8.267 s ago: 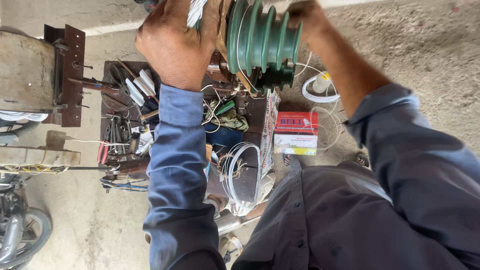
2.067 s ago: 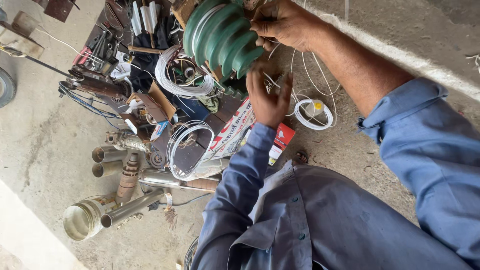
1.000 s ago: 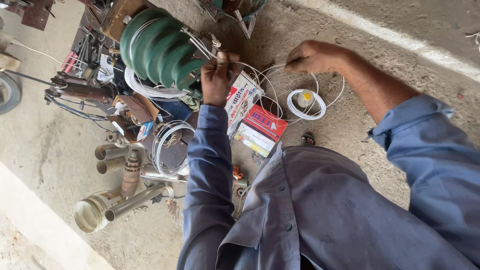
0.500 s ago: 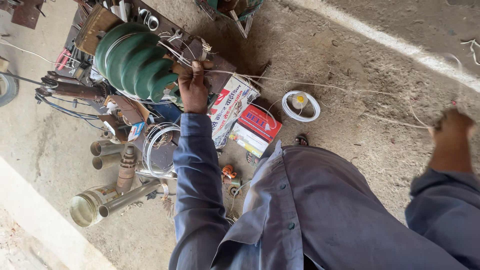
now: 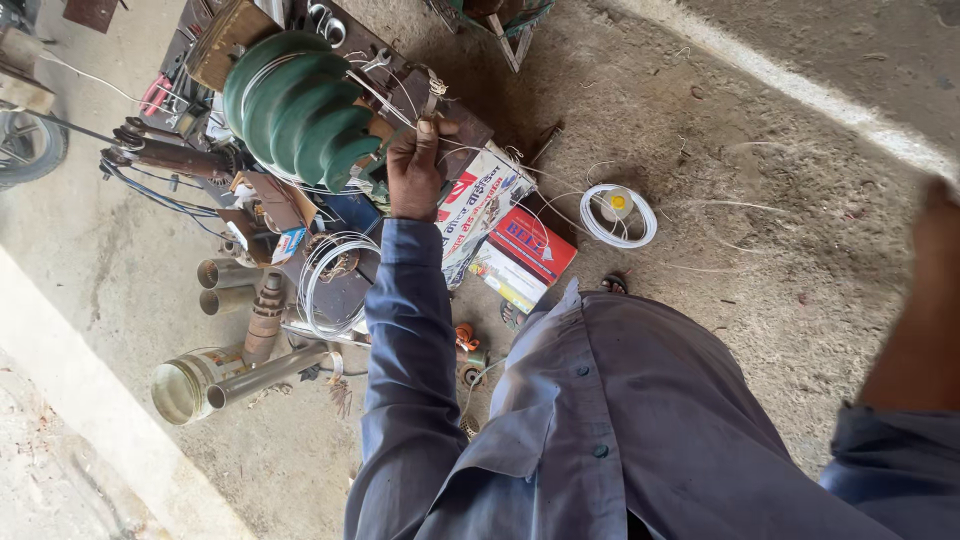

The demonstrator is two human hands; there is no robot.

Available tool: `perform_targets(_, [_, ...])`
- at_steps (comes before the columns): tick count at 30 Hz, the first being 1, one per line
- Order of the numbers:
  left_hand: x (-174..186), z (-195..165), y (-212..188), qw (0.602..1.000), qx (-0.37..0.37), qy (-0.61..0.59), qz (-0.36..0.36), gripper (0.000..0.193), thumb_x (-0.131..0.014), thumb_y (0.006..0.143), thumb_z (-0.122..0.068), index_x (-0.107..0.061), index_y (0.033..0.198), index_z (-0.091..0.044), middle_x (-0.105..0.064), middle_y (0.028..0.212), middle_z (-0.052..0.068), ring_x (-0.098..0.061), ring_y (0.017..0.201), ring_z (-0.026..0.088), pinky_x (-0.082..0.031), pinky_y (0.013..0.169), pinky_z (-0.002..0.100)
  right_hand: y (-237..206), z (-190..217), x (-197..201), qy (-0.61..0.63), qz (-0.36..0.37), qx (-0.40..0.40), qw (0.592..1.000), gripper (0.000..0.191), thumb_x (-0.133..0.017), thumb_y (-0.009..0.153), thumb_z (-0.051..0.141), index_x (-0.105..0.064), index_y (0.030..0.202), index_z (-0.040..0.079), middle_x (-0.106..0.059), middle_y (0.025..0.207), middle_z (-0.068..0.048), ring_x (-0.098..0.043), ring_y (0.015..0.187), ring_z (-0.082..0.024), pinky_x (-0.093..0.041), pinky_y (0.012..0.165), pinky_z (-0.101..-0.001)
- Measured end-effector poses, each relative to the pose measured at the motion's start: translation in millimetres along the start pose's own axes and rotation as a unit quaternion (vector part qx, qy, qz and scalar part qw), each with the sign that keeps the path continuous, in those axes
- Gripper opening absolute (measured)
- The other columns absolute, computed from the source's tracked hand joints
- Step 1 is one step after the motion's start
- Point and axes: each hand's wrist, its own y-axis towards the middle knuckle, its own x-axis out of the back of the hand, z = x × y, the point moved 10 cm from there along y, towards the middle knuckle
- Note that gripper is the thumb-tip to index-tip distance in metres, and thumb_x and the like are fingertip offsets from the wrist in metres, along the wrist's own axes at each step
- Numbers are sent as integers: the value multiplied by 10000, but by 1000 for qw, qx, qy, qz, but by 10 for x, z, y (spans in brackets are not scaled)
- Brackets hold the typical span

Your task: The person winds white wire onto a green spool using a hand-cranked winder, then removes the spool and coils the wire by hand into a bucket. The person also handles a small plastic bottle and a red box during the process.

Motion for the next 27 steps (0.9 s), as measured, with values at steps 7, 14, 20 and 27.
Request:
perform_targets(7, [-45,55,16,997,-2,-60,42,353,-570,1108,-308,-730,1042,-1,-733,823,72,-664,696,103,-466,616,240,-538,3210,-1851,209,346,361,841,685,-726,916,308,-504,1520,73,-505,1546,-195,-484,1414,-353,-404,1167,-485])
perform_targets(14, [11,93,12,997,21,-30,62,393,-562,1104,-329,-738,1018,11,-727,798,89,-650,673,118,-483,618,238,-951,3605,-3188,41,508,312,802,360,-628,1004,391,-682,1262,146,-725,1241,-113,-715,1112,-295,-560,1017,-427])
perform_targets(20, [22,19,35,998,1,-6,57,369,-570,1099,-324,-744,1005,-12,-753,791,70,-545,564,63,-377,534,240,141,2948,-2639,-51,362,305,879,339,-635,1095,390,-693,981,76,-701,855,-119,-661,767,-221,-571,815,-426])
perform_targets(27, [-152,-52,6,999,-33,10,15,343,-584,1111,-296,-760,1023,-14,-688,769,15,-396,524,12,-268,480,232,171,1946,121,-76,179,434,880,175,-722,1010,342,-725,1052,171,-746,885,-17,-697,731,-98,-558,676,-294])
